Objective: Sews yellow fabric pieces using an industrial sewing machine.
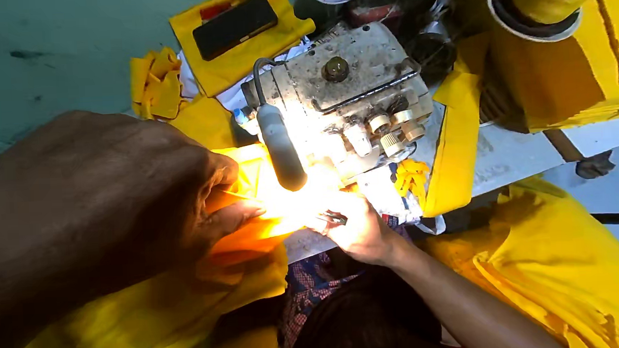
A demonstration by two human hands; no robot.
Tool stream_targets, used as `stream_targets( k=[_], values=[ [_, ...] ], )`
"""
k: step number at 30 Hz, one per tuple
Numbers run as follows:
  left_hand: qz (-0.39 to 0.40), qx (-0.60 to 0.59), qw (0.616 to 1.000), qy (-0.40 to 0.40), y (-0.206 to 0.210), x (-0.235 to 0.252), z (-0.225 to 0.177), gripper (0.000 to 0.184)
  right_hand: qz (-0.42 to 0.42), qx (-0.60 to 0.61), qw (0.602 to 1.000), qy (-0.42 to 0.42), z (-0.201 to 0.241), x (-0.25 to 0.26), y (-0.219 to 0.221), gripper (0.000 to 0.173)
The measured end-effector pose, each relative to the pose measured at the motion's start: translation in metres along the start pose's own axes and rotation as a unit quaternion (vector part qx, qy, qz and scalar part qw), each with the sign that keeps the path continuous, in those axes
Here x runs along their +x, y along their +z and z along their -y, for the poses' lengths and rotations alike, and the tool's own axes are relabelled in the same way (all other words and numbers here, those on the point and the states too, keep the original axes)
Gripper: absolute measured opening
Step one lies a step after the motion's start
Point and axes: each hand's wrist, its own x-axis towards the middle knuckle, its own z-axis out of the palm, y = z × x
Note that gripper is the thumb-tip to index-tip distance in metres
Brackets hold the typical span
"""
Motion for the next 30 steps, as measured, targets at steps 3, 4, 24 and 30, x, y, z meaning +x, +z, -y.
stream_targets(
  k=[3, 4, 24, 30],
  values=[
    [-0.009, 0.001, 1.000, 0.000, -0.001, 0.002, 0.003, 0.051, 0.008, 0.014, 1.000, -0.008, 0.000, 0.001, 0.000, 0.013],
    [-0.007, -0.002, 1.000, -0.004, -0.002, 0.003, 0.005, 0.051, 0.008, 0.019, 1.000, -0.010, 0.001, 0.000, 0.000, 0.014],
    [-0.134, -0.095, 0.986, 0.025, 0.018, 0.009, -0.021, 0.029, -0.035, -0.001, 0.999, 0.012, 0.001, 0.002, -0.003, 0.016],
    [-0.120, -0.118, 0.986, -0.024, 0.050, 0.019, -0.045, 0.030, -0.031, -0.029, 0.999, 0.028, 0.001, 0.013, -0.002, 0.018]
  ],
)
